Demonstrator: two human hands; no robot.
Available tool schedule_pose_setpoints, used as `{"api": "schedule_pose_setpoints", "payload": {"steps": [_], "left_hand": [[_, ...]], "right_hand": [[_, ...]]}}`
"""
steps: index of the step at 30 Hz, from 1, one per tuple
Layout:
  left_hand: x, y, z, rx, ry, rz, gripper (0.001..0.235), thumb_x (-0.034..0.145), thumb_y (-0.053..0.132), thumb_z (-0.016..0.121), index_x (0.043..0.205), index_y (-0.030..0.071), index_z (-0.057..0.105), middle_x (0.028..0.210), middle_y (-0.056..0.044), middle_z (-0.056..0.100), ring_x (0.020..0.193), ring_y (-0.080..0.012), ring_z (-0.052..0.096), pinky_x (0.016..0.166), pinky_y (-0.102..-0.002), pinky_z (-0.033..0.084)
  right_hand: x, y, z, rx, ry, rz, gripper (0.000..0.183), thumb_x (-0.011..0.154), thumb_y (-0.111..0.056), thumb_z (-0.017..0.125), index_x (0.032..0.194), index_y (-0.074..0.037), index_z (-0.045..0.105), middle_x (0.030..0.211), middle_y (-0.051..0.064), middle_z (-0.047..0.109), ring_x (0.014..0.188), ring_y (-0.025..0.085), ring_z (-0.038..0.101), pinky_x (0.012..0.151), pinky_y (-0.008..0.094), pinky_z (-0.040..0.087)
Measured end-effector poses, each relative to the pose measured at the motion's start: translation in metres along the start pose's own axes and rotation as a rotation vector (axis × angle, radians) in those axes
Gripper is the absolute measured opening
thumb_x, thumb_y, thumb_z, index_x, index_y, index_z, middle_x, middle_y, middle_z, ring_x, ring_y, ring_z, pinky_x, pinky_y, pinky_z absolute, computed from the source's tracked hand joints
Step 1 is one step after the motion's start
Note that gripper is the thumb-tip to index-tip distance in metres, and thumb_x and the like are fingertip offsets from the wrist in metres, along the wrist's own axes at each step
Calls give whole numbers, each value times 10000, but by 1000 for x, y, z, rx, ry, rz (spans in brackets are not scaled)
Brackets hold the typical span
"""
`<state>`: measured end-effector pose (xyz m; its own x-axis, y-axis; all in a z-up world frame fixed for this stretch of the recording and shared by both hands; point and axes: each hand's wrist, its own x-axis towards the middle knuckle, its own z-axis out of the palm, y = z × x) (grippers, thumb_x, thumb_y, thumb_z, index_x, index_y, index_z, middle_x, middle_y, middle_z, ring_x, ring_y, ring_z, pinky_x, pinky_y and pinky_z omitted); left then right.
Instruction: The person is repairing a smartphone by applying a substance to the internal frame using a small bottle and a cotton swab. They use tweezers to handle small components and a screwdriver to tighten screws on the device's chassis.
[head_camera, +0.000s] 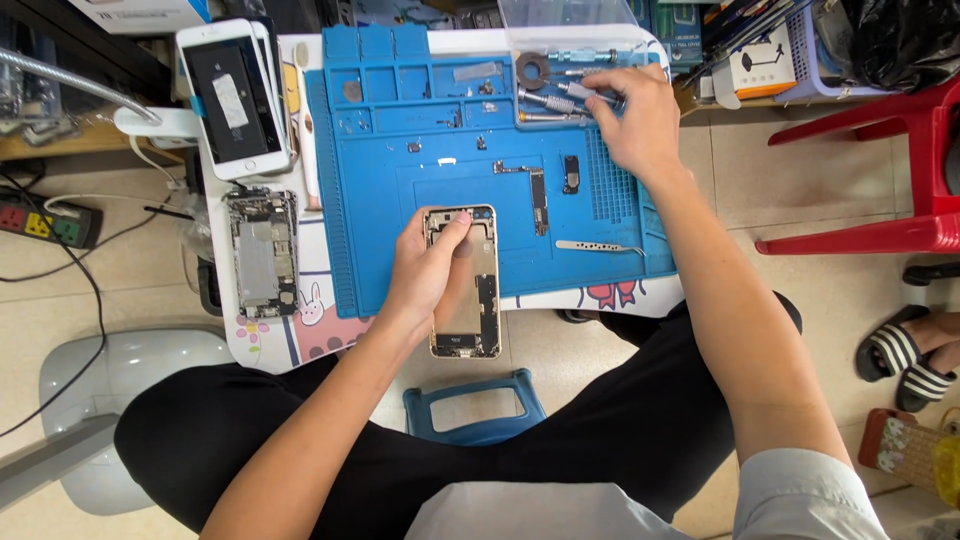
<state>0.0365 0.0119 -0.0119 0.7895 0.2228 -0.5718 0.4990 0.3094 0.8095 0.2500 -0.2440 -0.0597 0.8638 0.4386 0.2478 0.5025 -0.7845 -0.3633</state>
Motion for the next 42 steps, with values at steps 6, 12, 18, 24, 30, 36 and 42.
{"api": "schedule_pose_setpoints", "payload": {"steps": [6, 12, 18, 24, 30, 36, 42], "left_hand": [[-4, 11, 2, 26, 65, -121, 400, 904, 358, 687, 1243, 146, 668, 1159, 4, 724, 1093, -105, 652, 1032, -268, 468], [5, -10, -1, -7, 18, 153, 173, 975, 263, 758, 1049, 117, 704, 911, -60, 718, 882, -141, 688, 867, -344, 584], [2, -25, 8, -3, -9, 95, 125, 961, 190, 764, 992, 89, 698, 893, -46, 690, 826, -158, 680, 798, -326, 589], [0, -25, 13, 22, 10, 73, 256, 953, 246, 763, 1088, 49, 668, 1038, -127, 681, 964, -161, 632, 882, -370, 570], [-39, 15, 24, 144, 11, -22, 956, 928, 449, 766, 1626, -44, 338, 1657, -290, 353, 1548, -373, 367, 1247, -534, 311], [-3, -12, -7, 115, 55, -24, 1002, 951, 500, 746, 1665, -13, 265, 1703, -288, 266, 1596, -392, 240, 1270, -588, 212], [2, 13, -5, 78, 187, -199, 936, 875, 497, 702, 1662, 130, 351, 1599, -60, 528, 1423, -244, 532, 1081, -396, 435]], "right_hand": [[-9, -31, -18, -17, 80, -49, 230, 1088, -239, 683, 1238, -96, 783, 1150, 87, 797, 1077, 268, 637, 848, 435, 497], [-71, -134, -46, 579, -89, 97, 165, 1057, -133, 669, 1113, -92, 818, 878, 141, 799, 792, 299, 729, 786, 429, 582], [-125, -160, -8, 894, -242, 340, 322, 1015, -139, 701, 1319, -31, 708, 736, 91, 785, 579, 143, 664, 580, 284, 518], [-123, -163, -12, 929, -230, 337, 313, 1017, -103, 685, 1310, 6, 698, 659, 75, 754, 555, 135, 629, 601, 280, 493], [-116, -179, -53, 795, -302, 288, 412, 1047, -222, 662, 1376, 25, 659, 744, 101, 798, 639, 187, 699, 669, 332, 525], [-181, -139, -155, 152, 295, 410, 370, 969, -229, 741, 1316, -98, 743, 1219, 134, 784, 1254, 383, 664, 1070, 502, 500], [-316, -95, -137, 77, 359, 690, 628, 970, -376, 568, 1565, -185, 499, 1719, 68, 383, 1552, 284, 369, 1210, 483, 324]]}}
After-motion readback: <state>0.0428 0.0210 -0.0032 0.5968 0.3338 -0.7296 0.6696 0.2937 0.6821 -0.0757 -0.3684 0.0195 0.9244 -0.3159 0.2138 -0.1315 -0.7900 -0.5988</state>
